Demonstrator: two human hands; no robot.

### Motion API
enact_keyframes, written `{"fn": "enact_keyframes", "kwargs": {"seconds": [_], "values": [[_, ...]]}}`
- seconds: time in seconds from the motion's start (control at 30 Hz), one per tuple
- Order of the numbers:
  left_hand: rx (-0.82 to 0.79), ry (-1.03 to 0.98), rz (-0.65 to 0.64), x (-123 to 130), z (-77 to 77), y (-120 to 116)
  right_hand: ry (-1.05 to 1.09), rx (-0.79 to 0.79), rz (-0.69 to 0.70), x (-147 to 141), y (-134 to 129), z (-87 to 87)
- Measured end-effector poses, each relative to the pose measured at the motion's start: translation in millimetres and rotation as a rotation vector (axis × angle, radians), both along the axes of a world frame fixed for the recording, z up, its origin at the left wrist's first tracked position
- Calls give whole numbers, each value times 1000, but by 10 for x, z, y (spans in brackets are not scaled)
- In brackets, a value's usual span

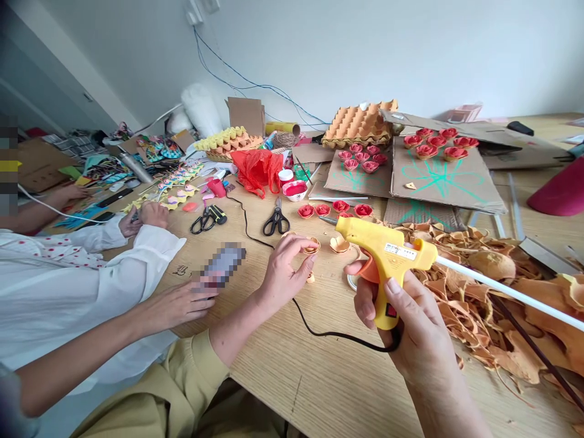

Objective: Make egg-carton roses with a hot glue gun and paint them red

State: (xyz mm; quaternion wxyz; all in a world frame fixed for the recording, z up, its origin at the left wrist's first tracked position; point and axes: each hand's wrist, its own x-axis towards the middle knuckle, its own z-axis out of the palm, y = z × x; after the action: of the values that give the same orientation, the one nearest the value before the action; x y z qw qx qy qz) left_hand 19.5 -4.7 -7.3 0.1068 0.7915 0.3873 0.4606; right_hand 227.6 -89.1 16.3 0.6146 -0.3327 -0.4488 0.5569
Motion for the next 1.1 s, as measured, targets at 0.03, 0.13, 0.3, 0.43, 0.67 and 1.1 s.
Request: {"fn": "enact_keyframes", "kwargs": {"seconds": [0.03,0.13,0.3,0.43,0.67,1.1], "values": [[-7,3,1,6,-11,-11,-2,1,0,1,-6,1],[-25,11,2,26,-34,-38,8,-3,7,-5,-16,15],[-14,-29,-40,62,-48,-54,21,-24,-7,-25,-7,49],[-4,-36,-32,60,-45,-53,33,26,-39,-6,-6,57],[-82,0,89,-136,-14,135,65,-10,-113,20,2,100],[-208,514,-123,-254,223,772,161,-5,-131,4,21,198]]}}
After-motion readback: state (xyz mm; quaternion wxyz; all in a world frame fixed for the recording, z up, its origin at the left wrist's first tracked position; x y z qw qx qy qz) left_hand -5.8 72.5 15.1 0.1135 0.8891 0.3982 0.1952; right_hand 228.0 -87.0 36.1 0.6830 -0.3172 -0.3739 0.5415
